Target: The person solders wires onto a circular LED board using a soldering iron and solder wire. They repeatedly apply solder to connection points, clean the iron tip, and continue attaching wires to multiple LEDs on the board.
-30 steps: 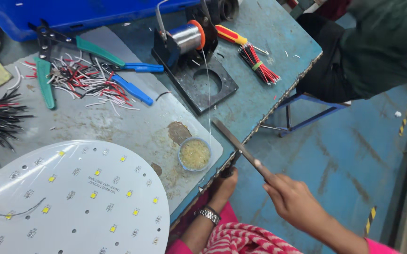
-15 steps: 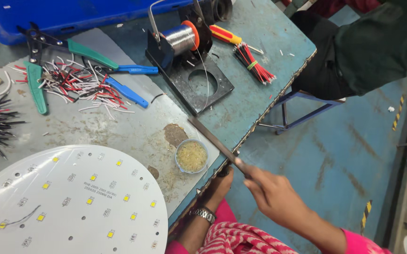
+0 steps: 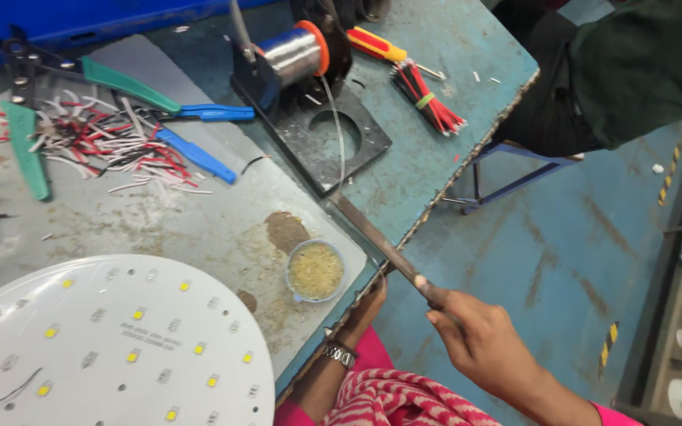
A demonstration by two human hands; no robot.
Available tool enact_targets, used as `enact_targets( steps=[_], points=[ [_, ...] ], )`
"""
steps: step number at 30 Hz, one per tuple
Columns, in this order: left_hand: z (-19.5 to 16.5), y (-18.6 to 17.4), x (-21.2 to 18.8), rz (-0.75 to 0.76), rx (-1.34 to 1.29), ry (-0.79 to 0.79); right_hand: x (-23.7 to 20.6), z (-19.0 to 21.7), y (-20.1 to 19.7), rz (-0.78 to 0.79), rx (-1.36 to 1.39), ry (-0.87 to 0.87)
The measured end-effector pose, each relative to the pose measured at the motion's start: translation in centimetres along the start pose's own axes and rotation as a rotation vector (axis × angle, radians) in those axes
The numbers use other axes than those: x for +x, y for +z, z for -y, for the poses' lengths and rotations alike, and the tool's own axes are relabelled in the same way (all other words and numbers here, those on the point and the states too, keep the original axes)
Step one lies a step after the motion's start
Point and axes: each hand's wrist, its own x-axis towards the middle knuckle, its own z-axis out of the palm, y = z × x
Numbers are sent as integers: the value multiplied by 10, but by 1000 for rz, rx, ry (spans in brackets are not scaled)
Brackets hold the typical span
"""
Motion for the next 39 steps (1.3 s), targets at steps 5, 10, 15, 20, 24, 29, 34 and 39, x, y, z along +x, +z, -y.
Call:
enact_targets(
  steps=[5,10,15,20,24,29,34,39],
  points=[
    [-3,-17,9,434,-997,-713,3,14,-16,94,-16,165],
    [-5,-10,5,-2,-1095,-685,3,24,-16,34,-19,146],
    [-6,1,3,287,-1099,-887,14,18,-8,25,-58,91],
    [-5,2,1,22,-1133,-810,7,4,4,-47,5,66],
    [-8,3,2,270,-1091,-939,2,1,9,-38,-103,36],
    [-5,9,-5,117,-1119,-865,8,9,7,3,-129,95],
    [-7,15,-9,48,-1178,-815,7,6,12,-85,-62,-12],
    [-5,18,-9,145,-1016,-785,0,-11,24,-82,-22,-9]
  ],
)
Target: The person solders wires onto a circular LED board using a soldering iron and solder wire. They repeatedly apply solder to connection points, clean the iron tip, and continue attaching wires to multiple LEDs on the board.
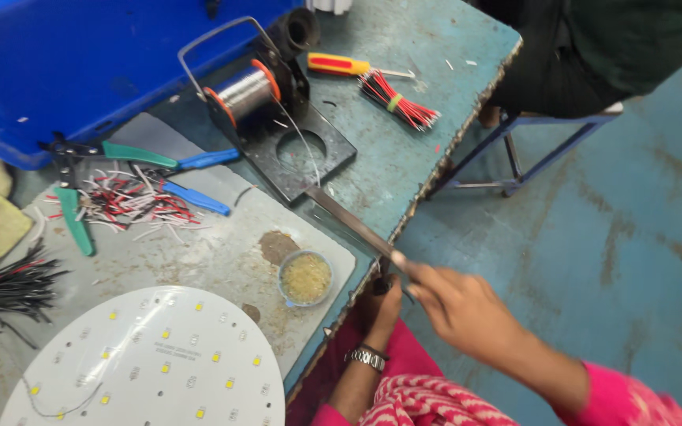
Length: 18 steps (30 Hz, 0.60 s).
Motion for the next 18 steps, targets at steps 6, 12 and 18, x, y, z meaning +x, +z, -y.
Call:
enact_targets(
  steps=[6,12,18],
  points=[
    [-1,0,-1,-103,-24,-35,-4,-5,4,-3,-68,-9],
    [-5,2,-2,-108,-70,-88,-9,-6,3,36,-118,49],
    [-5,5,-1,-74,-157,-103,-9,-4,3,6,-143,-18]
  ],
)
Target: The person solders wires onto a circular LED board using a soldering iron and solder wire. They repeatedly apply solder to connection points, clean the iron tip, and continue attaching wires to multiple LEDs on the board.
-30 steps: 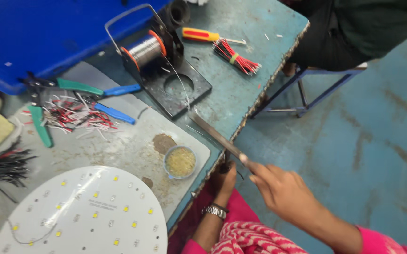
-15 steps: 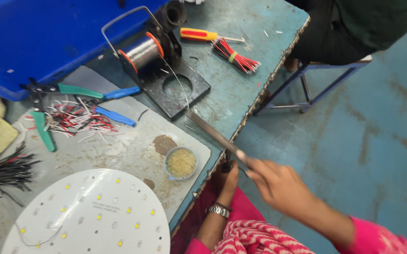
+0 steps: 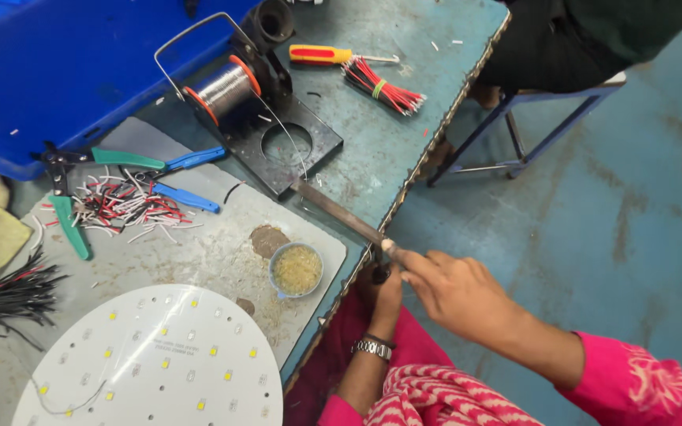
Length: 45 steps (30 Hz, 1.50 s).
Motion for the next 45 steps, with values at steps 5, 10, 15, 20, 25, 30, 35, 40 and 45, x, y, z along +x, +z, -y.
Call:
enact_targets(
  steps=[5,10,15,20,25,30,35,40,45],
  points=[
    [-5,-2,5,-132,158,158,9,5,-12,42,49,43],
    [-6,-6,1,77,-115,62,18,4,-13,18,88,-29],
    [-6,-3,8,-139,83,275,15,-1,-14,-26,163,-75],
    [-2,-8,-1,30,-8,126,13,-3,-10,19,128,-10],
    [-6,-8,-1,-15,-63,148,11,-5,-3,23,-6,8],
    [0,-7,1,-93,-115,217,12,-6,-8,-19,139,-65],
    [3,-4,2,-19,-88,167,20,-3,-16,146,76,24],
    [3,-11,5,-95,-90,148,10,-1,-15,-3,77,-51],
    [8,-6,3,26,-232,206,17,0,-10,57,8,-25]
  ],
)
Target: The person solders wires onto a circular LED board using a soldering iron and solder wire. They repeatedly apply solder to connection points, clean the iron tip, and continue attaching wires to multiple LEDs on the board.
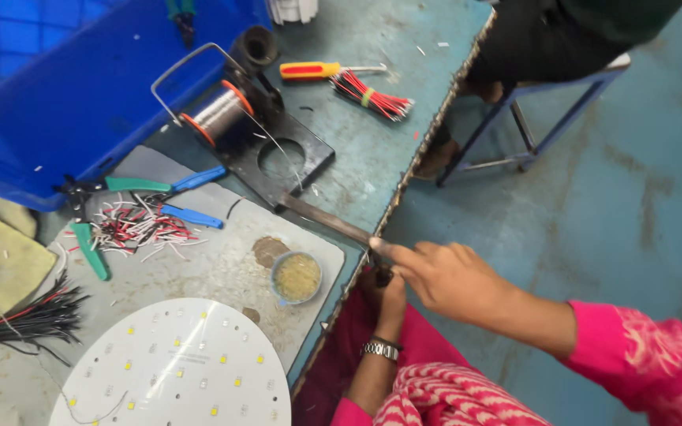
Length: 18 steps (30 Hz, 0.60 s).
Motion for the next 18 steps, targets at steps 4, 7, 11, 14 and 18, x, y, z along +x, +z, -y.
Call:
enact_targets(
  steps=[4,7,11,14,18],
  points=[
    [0,-4,5,-143,226,129,-11,1,-3,-52,101,-11],
    [-1,-4,3,-60,141,-7,-8,-2,1,-33,79,1],
    [1,-7,-5,38,-42,-80,-7,-7,11,-135,104,-120],
    [6,-6,3,-16,196,-3,-18,-10,7,-5,131,39],
    [13,-2,2,-23,52,16,-14,-11,9,31,68,50]
  ],
)
